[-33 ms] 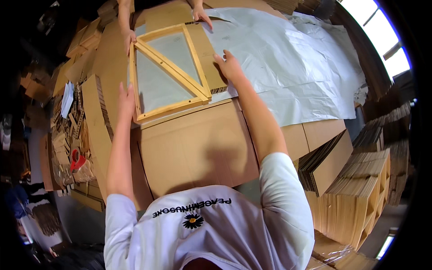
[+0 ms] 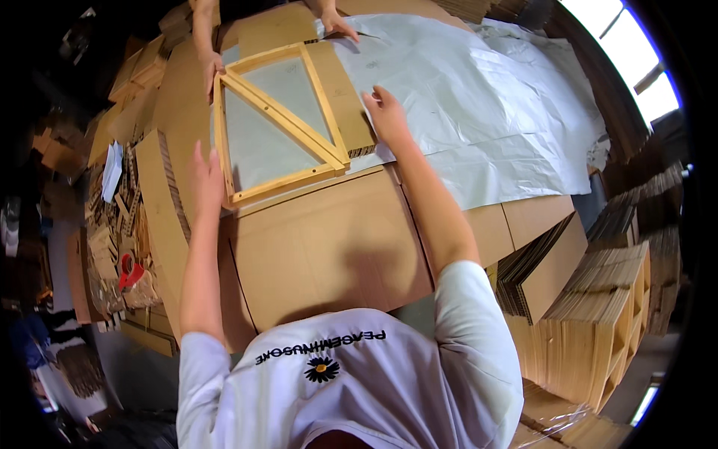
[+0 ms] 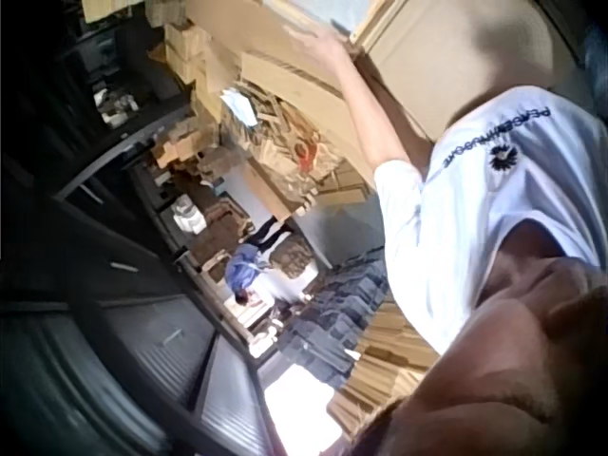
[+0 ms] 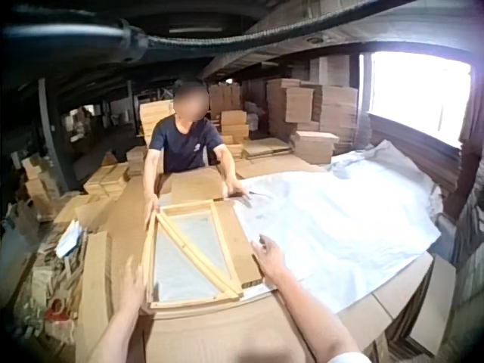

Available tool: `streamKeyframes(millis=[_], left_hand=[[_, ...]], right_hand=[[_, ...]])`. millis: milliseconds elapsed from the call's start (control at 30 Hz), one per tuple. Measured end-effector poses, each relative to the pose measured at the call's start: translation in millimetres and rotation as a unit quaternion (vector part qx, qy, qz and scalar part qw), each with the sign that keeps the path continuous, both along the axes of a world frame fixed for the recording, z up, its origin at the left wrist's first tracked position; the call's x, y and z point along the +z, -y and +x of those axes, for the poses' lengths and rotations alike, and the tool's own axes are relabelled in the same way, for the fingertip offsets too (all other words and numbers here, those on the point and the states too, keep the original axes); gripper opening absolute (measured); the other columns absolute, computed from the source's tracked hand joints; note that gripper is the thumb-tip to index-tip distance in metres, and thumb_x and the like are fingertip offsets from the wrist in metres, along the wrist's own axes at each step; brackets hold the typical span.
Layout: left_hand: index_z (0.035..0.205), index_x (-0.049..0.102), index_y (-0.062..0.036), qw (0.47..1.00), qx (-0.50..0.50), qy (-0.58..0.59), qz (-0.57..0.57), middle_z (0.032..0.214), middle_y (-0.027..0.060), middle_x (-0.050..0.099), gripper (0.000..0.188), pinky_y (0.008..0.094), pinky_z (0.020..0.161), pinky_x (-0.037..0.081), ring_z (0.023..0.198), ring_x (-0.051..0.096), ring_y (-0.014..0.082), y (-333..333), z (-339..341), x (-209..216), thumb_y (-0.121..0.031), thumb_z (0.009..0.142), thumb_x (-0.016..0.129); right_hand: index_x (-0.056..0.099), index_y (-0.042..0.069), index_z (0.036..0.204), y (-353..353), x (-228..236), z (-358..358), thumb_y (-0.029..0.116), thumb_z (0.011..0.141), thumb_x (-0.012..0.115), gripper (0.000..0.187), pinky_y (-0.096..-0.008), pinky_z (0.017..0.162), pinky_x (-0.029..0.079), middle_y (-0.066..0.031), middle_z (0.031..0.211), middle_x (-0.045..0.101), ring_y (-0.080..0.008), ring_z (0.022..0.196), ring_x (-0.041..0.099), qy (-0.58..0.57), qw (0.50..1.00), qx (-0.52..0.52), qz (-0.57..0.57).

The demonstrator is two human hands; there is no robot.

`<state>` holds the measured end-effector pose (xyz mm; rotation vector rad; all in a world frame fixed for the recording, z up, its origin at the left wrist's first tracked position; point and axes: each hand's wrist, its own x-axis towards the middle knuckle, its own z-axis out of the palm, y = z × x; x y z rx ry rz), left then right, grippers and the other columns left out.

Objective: The person assembles and wraps wooden furniture components on a workbench. They place wooden frames and slatted panels onto protective paper, fold the paper around each piece, and stack the wrapped items. Cardboard dividers are added between layers, and the process repeats with additional components.

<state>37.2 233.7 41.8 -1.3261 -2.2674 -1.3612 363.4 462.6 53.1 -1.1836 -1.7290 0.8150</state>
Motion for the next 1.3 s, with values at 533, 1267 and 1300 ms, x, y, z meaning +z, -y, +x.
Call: streamKeyframes(millis=[533, 1267, 1300], left_hand=[[0.126, 0.057, 0.0003, 0.821, -0.561, 0.027, -0.100, 0.119, 0.0182, 0.064, 0.035, 0.0396, 0.094, 0.049, 0.111, 0.061, 0.0365, 7, 338, 0, -0.007, 0.092, 0.059], [0.147, 0.032, 0.0019, 0.782, -0.451, -0.296, -0.312, 0.156, 0.0230, 0.026, 0.064, 0.0477, 0.118, 0.017, 0.145, 0.024, 0.0380, -78, 503, -28, -0.041, 0.100, 0.039], [0.147, 0.032, 0.0017, 0.785, -0.448, -0.291, -0.313, 0.156, 0.0229, 0.026, 0.064, 0.0477, 0.118, 0.017, 0.145, 0.024, 0.0379, -77, 503, -28, -0.041, 0.100, 0.039]], right_hand=[[0.067, 0.004, 0.087, 416, -238, 378, 0.030, 0.090, 0.061, 0.026, -0.0345, 0.067, 0.050, -0.0083, 0.069, 0.063, -0.0216, 0.071, 0.064, -0.128, 0.775, -0.533, -0.316], [0.033, 0.004, 0.140, 210, -439, 547, 0.047, 0.069, 0.082, 0.097, -0.0503, 0.089, 0.047, -0.0216, 0.124, 0.056, -0.0384, 0.112, 0.056, 0.217, 0.769, -0.400, -0.450], [0.030, 0.004, 0.143, 195, -429, 539, 0.046, 0.070, 0.082, 0.098, -0.0498, 0.092, 0.046, -0.0213, 0.130, 0.052, -0.0376, 0.117, 0.053, 0.227, 0.764, -0.371, -0.477]])
